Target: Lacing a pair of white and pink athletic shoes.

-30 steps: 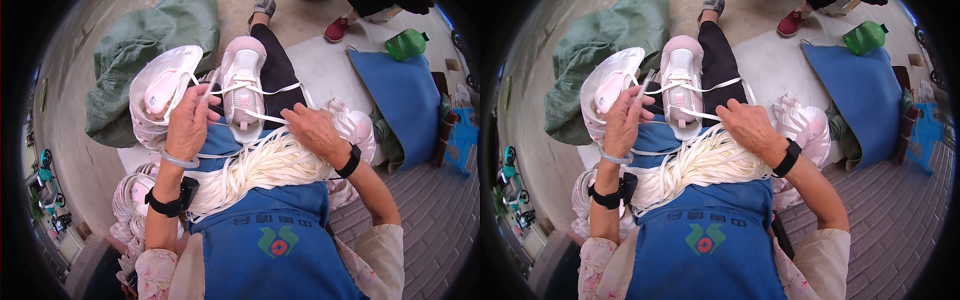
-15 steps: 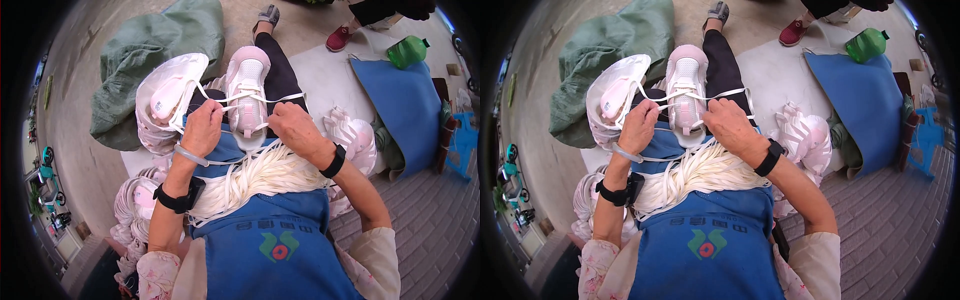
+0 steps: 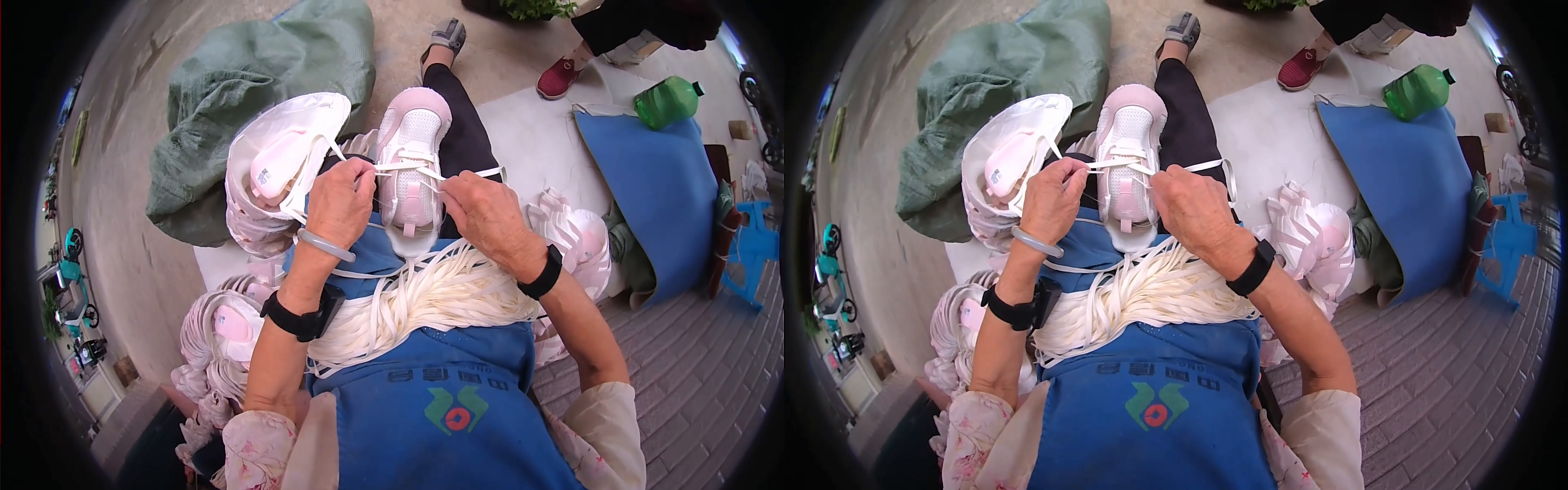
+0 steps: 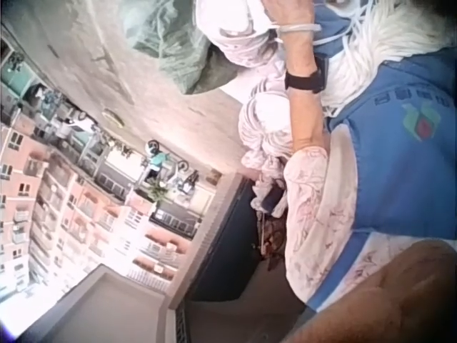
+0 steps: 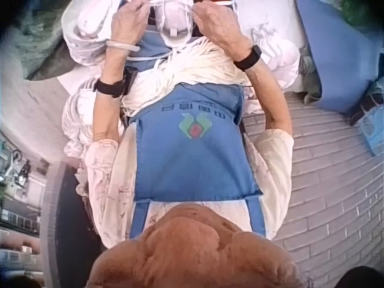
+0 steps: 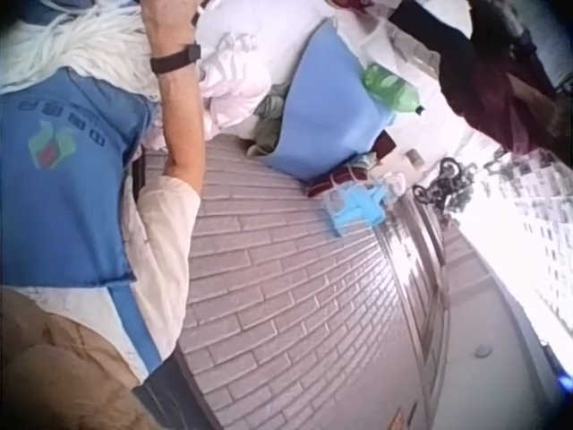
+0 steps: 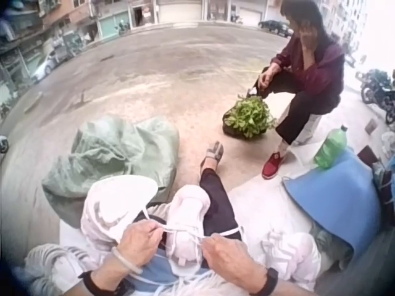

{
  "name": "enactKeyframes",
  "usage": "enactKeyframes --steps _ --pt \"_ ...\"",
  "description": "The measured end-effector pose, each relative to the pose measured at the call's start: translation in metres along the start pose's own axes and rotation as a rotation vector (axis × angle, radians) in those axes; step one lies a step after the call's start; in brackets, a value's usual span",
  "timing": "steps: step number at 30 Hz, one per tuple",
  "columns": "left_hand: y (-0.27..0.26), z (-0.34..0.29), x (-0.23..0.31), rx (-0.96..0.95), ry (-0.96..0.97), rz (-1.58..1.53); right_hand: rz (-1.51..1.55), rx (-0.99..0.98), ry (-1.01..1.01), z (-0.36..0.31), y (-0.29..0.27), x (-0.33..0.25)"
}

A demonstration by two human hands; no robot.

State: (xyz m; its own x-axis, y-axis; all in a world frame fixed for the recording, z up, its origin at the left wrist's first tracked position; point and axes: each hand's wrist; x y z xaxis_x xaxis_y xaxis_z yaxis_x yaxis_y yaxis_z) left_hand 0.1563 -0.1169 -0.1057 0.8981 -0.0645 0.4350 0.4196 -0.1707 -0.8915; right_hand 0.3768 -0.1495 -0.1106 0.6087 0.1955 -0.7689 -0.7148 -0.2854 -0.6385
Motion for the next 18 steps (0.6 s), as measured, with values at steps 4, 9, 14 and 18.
enactKeyframes --steps 4,9,14,18 --pt "0.004 0.003 -0.003 0.041 0.0 -0.009 0.043 0.062 0.006 0.004 0.0 -0.004" --pt "-0.001 0.005 -0.004 -0.073 -0.086 -0.128 0.097 0.037 0.112 0.006 0.0 -0.012" --pt "-0.009 0.015 0.014 -0.311 -0.289 -0.341 0.041 0.113 0.08 0.008 0.004 0.001" --pt "0.001 0.016 0.008 -0.219 -0.29 -0.447 0.159 0.275 0.026 0.017 0.01 0.018"
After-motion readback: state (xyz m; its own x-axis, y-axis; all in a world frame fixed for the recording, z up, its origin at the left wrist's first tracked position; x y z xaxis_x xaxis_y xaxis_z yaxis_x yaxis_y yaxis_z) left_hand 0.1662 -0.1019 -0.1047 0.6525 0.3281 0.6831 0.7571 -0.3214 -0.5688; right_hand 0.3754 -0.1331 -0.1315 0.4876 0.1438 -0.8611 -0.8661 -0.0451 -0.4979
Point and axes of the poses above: each hand's wrist, its own z-axis towards the middle knuckle, its own y-axis out of the palm, x = y × z, and after that the axes turned 14 degrees about z, right-handed
